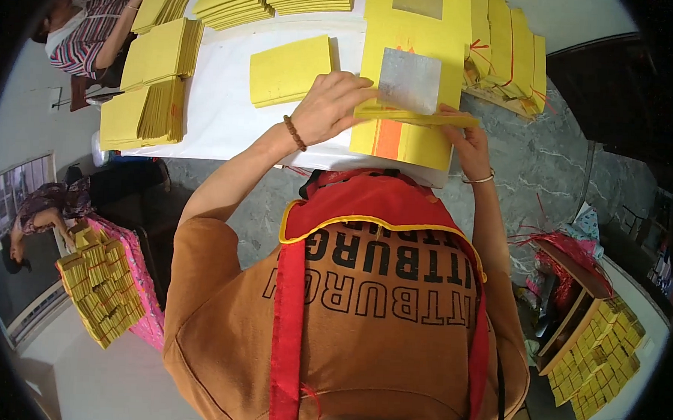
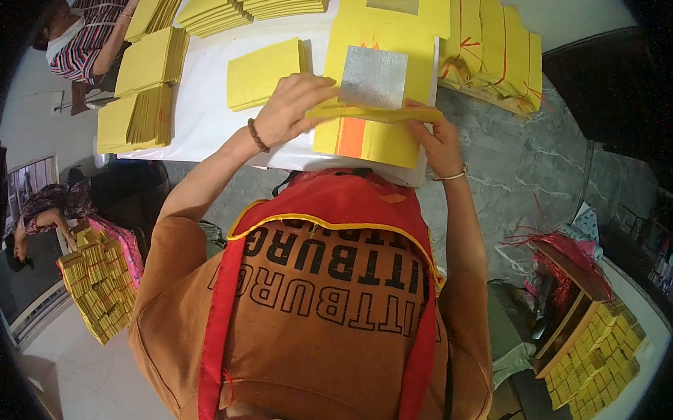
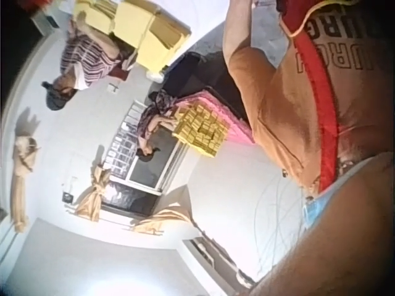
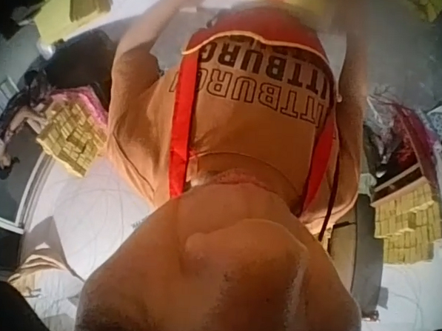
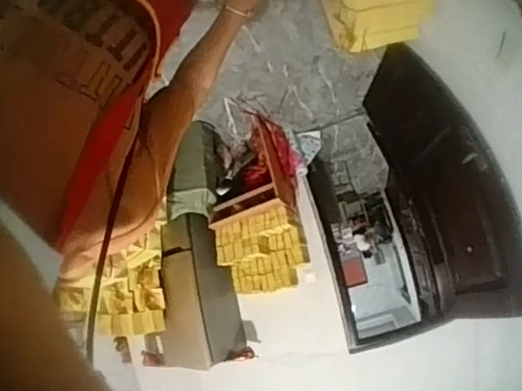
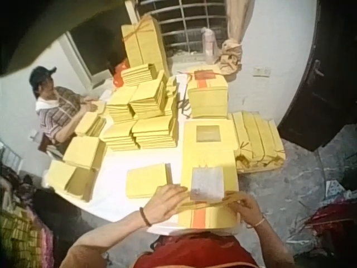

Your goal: Sorting and stacking yellow paper sheets into bundles at a table.

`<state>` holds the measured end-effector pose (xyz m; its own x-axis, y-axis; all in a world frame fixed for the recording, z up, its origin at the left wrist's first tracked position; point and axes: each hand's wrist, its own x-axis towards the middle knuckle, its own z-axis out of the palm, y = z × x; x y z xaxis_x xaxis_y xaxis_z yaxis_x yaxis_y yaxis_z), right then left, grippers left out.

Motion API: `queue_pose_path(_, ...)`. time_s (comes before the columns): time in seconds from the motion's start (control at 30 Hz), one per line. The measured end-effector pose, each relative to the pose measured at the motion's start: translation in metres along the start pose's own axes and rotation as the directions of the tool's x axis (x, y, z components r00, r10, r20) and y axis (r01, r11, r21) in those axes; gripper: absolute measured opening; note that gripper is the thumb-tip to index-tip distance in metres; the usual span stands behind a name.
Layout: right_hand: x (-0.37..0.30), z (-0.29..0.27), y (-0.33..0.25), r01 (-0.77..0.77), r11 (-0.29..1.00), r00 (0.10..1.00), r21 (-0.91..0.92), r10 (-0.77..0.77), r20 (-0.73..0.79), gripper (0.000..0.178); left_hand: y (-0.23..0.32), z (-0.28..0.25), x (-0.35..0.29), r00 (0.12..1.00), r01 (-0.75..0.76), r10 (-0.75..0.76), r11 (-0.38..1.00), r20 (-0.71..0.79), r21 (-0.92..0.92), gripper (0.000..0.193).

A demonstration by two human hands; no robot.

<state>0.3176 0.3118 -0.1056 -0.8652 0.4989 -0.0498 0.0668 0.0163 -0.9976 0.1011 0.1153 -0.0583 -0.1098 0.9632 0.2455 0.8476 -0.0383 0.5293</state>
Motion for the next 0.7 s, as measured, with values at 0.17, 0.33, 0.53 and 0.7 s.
queue_pose_path(0.17,-0.013,-0.010,-0.030,0.377,0.880,0.926,-0.290,-0.352,0.137,0.018,0.008,-0.005,-0.010,0.984,-0.162,0.174,0.964,-0.038,0.211,0.036)
queue_pose_path(0.33,-0.035,-0.001,-0.049,0.360,0.874,0.922,-0.327,-0.280,0.266,0.025,0.023,0.002,-0.027,0.995,-0.098,0.094,0.989,-0.037,-0.115,0.023)
queue_pose_path(0.53,-0.031,0.002,-0.027,-0.238,0.966,0.968,-0.105,0.245,0.052,0.028,0.034,0.004,-0.006,0.886,0.442,-0.462,0.811,0.044,-0.384,0.018)
queue_pose_path(0.7,-0.008,0.029,-0.033,-0.119,0.991,0.970,0.057,0.128,-0.205,0.034,0.019,0.022,0.001,0.743,0.627,-0.650,0.595,0.158,-0.502,0.021)
